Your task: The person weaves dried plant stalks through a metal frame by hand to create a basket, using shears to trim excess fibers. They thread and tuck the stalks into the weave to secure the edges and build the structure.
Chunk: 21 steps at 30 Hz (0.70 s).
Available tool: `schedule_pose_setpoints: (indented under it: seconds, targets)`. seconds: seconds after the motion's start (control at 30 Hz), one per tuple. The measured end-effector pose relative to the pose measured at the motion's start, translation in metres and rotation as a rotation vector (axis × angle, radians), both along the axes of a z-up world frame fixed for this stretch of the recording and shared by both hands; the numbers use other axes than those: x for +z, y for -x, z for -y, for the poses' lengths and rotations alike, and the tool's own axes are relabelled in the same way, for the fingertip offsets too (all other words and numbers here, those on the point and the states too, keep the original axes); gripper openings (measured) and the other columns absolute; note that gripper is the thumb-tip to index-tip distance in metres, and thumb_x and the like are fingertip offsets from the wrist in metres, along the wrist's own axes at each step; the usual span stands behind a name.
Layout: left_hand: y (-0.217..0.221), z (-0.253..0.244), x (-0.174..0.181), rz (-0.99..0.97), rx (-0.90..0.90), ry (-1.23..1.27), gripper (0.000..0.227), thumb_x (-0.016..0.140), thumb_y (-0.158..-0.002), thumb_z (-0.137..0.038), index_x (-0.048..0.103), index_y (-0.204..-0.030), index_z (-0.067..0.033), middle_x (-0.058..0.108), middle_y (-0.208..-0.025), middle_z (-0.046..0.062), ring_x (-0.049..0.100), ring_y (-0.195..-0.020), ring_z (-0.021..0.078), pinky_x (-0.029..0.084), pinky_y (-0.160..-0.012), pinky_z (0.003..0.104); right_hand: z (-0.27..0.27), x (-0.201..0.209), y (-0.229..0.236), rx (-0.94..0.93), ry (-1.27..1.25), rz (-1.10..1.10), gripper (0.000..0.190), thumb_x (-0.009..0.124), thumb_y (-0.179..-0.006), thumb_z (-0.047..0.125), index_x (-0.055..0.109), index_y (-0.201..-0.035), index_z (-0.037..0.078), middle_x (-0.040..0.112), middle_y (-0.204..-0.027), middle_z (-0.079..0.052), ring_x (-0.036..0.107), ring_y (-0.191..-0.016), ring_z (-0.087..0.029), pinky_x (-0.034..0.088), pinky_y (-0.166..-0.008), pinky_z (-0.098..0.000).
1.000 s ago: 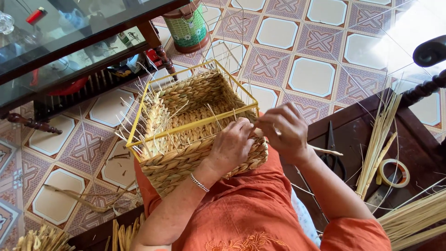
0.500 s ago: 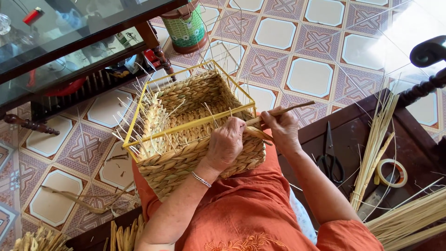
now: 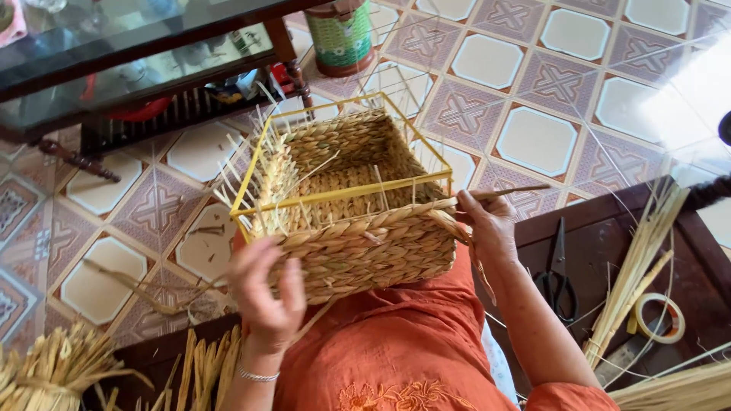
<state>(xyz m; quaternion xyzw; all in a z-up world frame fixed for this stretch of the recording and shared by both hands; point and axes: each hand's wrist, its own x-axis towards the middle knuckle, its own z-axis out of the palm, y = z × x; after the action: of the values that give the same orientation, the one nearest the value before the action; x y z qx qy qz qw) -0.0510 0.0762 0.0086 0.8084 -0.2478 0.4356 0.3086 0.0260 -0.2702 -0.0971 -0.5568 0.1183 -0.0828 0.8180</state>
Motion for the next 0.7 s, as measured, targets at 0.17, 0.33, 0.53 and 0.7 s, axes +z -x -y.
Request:
schedule_pose_setpoints:
  seconds: [0.17,0.33,0.53,0.7]
  targets:
    - [0.028,-0.051,-0.048,-0.306,0.32,0.181,0.056,0.06,-0.108,-0.029,0.037,-0.148,0.0041,0.046,-0.146,0.024,0.045,-0.14,0.0322,0.041,-0.118,0.05,-0.002,-0.007,0.003,-0.041,-0.071,0.086,0.011,0.074,-0.099,0.01,0.067,-0.101,0.002,0.073,-0.092,-0.009,0.072,-0.078,-0.016,0.061,-0.071,-0.0304]
    - [0.018,-0.048,-0.065,-0.679,0.278,0.41,0.058,0.05,-0.108,-0.04,0.043,-0.15,-0.0007,0.056,-0.132,0.019,0.057,-0.122,0.0279,0.05,-0.104,0.042,-0.009,0.009,0.015,-0.078,-0.043,0.061,0.013,0.072,-0.1,0.013,0.067,-0.1,0.0,0.073,-0.091,-0.009,0.072,-0.077,-0.016,0.062,-0.073,-0.0296]
    - [0.002,-0.066,-0.05,-0.516,0.227,0.41,0.061,0.048,-0.11,-0.042,0.039,-0.151,0.0014,0.053,-0.142,0.023,0.055,-0.131,0.0316,0.048,-0.109,0.042,-0.017,0.016,0.038,-0.028,-0.157,0.076,0.01,0.072,-0.102,0.011,0.066,-0.104,0.003,0.071,-0.094,-0.007,0.07,-0.081,-0.017,0.059,-0.075,-0.0309]
    - [-0.008,-0.074,-0.053,-0.653,0.237,0.461,0.059,0.051,-0.105,-0.045,0.046,-0.146,-0.004,0.061,-0.129,0.017,0.062,-0.121,0.0265,0.053,-0.104,0.037,-0.015,0.017,0.047,-0.016,-0.216,0.056,0.006,0.07,-0.101,0.01,0.065,-0.1,0.006,0.071,-0.094,-0.005,0.072,-0.085,-0.017,0.06,-0.081,-0.0325]
